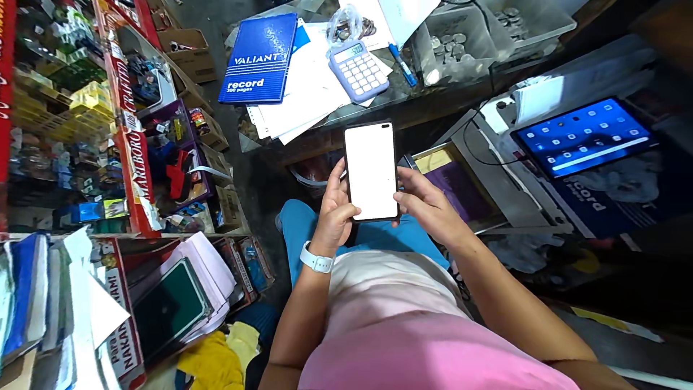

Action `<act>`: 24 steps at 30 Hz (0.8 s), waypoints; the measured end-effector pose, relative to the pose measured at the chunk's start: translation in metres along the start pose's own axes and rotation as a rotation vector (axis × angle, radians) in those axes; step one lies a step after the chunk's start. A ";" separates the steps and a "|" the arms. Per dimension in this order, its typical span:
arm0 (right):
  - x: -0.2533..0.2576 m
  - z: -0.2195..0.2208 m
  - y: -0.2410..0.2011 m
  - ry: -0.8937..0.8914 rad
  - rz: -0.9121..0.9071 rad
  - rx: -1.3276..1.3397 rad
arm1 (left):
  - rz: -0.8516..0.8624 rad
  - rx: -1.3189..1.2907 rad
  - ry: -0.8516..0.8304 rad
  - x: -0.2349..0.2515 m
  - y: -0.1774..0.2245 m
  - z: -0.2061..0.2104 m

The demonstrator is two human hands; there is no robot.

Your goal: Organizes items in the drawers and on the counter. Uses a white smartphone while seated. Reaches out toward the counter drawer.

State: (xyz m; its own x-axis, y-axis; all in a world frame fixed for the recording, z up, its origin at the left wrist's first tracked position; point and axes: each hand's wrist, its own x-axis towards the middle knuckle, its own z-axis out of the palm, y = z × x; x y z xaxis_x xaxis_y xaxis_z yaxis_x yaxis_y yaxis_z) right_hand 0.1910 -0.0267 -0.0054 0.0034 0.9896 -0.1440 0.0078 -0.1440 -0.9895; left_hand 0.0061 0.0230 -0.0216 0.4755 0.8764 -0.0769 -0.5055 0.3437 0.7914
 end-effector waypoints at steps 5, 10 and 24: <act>0.000 0.000 0.001 0.009 0.008 0.009 | -0.003 -0.012 -0.004 0.001 -0.002 -0.001; -0.001 0.002 0.000 0.021 0.018 -0.026 | -0.008 -0.004 0.001 0.000 -0.002 0.000; 0.001 0.010 -0.002 0.132 0.016 -0.085 | 0.011 -0.003 -0.022 -0.002 -0.004 0.000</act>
State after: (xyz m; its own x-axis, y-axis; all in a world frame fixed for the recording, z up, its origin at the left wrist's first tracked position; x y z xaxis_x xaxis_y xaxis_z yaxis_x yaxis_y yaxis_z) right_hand 0.1811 -0.0256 -0.0041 0.1354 0.9792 -0.1514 0.0914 -0.1645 -0.9821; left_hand 0.0076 0.0198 -0.0248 0.4856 0.8725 -0.0551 -0.5128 0.3353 0.7903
